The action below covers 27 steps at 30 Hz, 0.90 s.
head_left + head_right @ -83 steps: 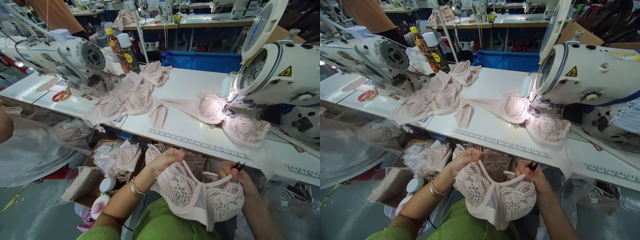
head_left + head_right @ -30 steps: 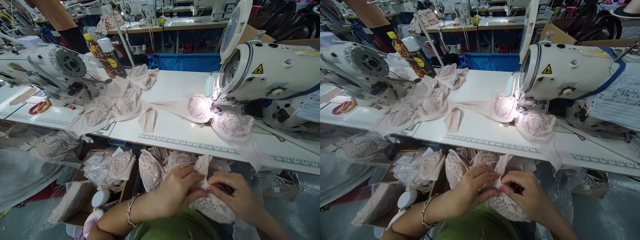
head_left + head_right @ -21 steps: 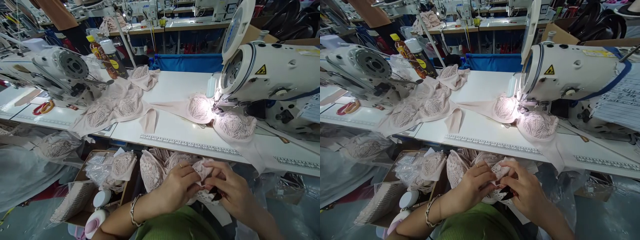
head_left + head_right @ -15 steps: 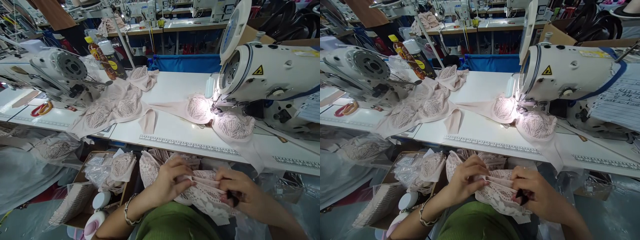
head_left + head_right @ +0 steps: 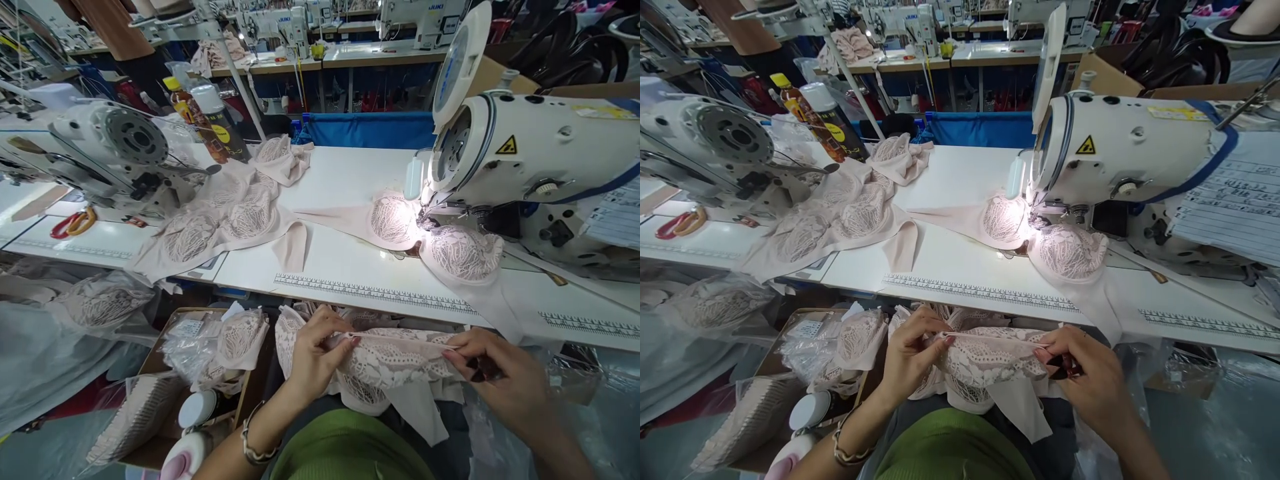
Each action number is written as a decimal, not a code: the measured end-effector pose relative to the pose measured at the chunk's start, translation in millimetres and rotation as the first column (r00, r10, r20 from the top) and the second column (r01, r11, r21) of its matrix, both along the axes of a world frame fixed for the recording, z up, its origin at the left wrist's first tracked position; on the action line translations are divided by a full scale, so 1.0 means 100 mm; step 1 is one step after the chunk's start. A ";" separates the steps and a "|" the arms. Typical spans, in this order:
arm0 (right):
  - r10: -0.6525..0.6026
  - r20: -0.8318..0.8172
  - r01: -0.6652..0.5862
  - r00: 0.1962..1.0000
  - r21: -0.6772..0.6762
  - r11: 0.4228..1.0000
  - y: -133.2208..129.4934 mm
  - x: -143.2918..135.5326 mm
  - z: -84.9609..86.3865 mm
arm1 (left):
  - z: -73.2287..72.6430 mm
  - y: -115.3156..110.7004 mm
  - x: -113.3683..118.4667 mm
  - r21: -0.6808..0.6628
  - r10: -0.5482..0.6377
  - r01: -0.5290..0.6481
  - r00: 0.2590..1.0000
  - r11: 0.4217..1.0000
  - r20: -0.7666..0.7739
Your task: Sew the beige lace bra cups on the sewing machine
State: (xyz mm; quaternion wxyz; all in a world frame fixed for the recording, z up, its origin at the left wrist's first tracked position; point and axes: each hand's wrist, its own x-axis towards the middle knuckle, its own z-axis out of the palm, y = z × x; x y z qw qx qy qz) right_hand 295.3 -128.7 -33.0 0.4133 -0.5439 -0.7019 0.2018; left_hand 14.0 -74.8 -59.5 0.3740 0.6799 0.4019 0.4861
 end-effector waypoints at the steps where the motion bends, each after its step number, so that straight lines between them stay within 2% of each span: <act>1: -0.046 0.015 0.047 0.999 -0.011 0.999 -0.01 -0.01 -0.03 | -0.01 0.00 0.00 -0.006 0.013 -0.013 1.000 1.000 0.000; 3: -0.131 0.058 0.133 0.990 -0.032 0.991 -0.02 -0.01 -0.09 | -0.02 0.00 0.00 -0.013 0.024 -0.024 1.000 1.000 0.015; 5: -0.154 0.103 0.160 0.983 -0.049 0.986 -0.01 -0.01 -0.10 | -0.03 0.00 0.01 -0.024 0.020 -0.019 0.999 1.000 0.043; 8: -0.097 0.110 0.106 0.989 -0.075 0.992 0.03 -0.01 -0.01 | -0.04 0.00 0.02 -0.054 0.007 -0.003 0.996 0.999 0.085; 11: -0.016 0.029 0.021 0.999 -0.161 0.987 0.07 0.04 0.14 | -0.02 0.03 0.00 -0.113 -0.011 0.025 0.993 0.993 0.121; 13: 0.057 -0.055 -0.067 0.997 -0.218 0.974 0.08 0.09 0.24 | 0.02 0.07 -0.05 -0.198 -0.084 0.116 0.983 0.973 0.164; 16: 0.190 -0.143 -0.221 0.971 -0.253 0.942 0.08 0.09 0.37 | 0.16 0.15 -0.08 -0.313 -0.354 0.386 0.922 0.868 0.157; 18: 0.233 -0.120 -0.258 0.965 -0.279 0.925 0.07 -0.01 0.44 | 0.27 0.16 -0.02 -0.295 -0.543 0.536 0.837 0.791 0.066; 20: 0.243 -0.046 -0.245 0.969 -0.294 0.924 0.07 -0.17 0.48 | 0.36 0.12 0.11 -0.208 -0.636 0.619 0.771 0.758 -0.023; 23: 0.277 0.038 -0.256 0.960 -0.285 0.924 0.07 -0.36 0.48 | 0.40 0.03 0.34 -0.069 -0.631 0.627 0.773 0.776 -0.068; 25: 0.276 0.050 -0.251 0.960 -0.290 0.924 0.06 -0.36 0.43 | 0.38 0.01 0.43 -0.020 -0.601 0.601 0.797 0.799 -0.062; 27: 0.229 0.036 -0.206 0.973 -0.320 0.925 0.06 -0.27 0.36 | 0.36 0.03 0.45 -0.028 -0.589 0.589 0.807 0.808 -0.032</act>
